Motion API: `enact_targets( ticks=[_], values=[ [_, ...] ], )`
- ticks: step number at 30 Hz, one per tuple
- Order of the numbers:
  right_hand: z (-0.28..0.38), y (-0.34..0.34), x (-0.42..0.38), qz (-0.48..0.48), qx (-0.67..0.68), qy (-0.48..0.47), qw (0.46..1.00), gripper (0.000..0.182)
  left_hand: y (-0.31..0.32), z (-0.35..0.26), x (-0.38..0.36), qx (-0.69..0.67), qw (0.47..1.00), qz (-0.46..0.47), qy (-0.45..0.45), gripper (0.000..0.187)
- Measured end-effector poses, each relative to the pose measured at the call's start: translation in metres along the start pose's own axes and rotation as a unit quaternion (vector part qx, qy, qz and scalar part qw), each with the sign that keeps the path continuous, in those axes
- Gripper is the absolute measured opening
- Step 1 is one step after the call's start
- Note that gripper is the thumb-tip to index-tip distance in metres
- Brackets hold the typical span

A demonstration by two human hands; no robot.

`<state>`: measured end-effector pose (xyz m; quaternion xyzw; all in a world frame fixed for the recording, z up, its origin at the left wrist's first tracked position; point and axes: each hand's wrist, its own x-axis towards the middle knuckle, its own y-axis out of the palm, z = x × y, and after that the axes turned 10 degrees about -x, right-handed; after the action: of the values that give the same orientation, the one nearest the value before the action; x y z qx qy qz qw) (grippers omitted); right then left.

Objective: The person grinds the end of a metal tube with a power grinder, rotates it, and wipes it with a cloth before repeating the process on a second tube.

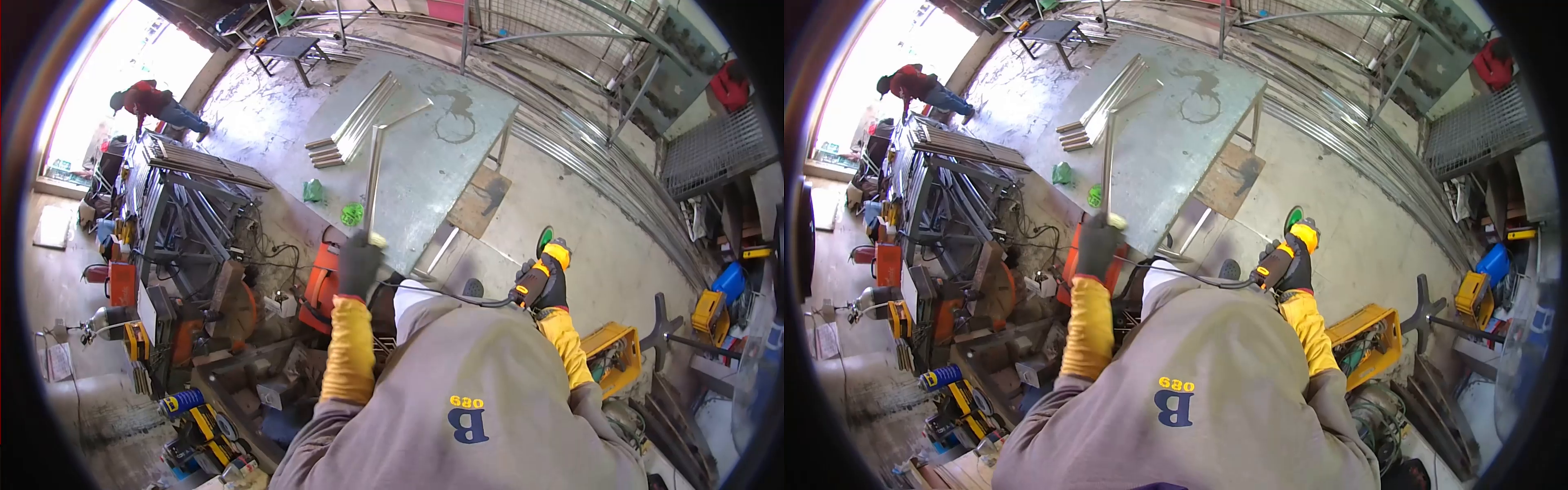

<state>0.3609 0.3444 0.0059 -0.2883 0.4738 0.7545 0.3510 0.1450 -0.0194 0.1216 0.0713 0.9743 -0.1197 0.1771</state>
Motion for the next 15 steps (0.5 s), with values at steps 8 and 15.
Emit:
enact_targets(
  ticks=[8,15],
  values=[
    [0.004,-0.005,-0.003,0.035,-0.012,-0.007,0.999,0.038,-0.066,0.053,0.067,0.348,0.892,-0.051,0.284,0.016],
    [0.005,-0.003,-0.006,0.002,0.001,-0.007,1.000,0.039,-0.073,0.040,0.102,0.472,0.788,0.004,0.395,0.008]
  ],
)
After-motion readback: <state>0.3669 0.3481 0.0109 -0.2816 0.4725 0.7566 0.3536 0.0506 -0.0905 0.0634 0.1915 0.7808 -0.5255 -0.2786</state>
